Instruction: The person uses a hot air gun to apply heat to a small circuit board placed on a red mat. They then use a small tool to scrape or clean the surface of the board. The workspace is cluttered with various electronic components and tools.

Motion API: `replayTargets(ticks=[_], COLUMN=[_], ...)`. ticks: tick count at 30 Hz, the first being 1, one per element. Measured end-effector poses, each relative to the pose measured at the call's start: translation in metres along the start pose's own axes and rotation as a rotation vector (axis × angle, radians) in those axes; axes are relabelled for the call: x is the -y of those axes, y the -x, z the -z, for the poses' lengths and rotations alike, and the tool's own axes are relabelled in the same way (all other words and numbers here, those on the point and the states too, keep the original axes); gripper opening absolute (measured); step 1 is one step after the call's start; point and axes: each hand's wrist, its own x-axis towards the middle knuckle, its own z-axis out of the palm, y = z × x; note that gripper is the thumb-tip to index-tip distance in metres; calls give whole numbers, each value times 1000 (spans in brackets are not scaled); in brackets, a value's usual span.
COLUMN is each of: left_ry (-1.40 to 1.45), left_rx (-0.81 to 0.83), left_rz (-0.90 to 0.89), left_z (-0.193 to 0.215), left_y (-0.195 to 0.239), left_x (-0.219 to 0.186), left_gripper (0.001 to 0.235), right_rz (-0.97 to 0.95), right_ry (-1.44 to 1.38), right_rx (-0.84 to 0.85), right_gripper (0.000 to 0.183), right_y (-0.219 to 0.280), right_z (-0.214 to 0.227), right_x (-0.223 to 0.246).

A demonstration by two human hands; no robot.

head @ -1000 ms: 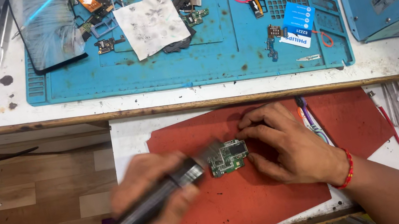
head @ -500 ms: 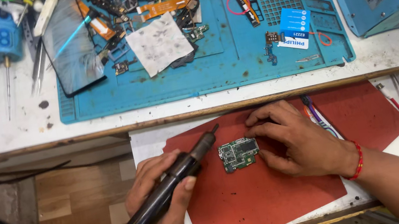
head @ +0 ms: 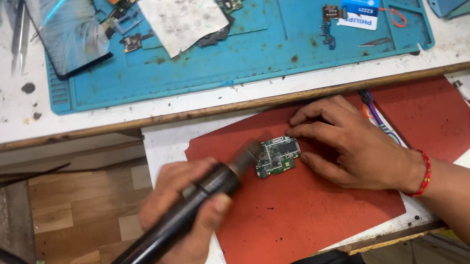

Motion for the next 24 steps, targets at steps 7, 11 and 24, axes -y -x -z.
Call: replayTargets(ticks=[7,11,24], left_ry=[67,-85,-128], left_rx=[-97,53,3], left_rz=[206,-87,-67], left_z=[1,-5,-7], left_y=[3,-1,0], left_x=[1,3,-4], left_gripper=[45,39,32], right_rz=[18,12,81], right_ry=[-22,-34,18], right_rx=[1,17,10], right_gripper=[41,41,39], right_y=[3,3,0], right_z=[1,3,0], right_x=[-5,-2,4])
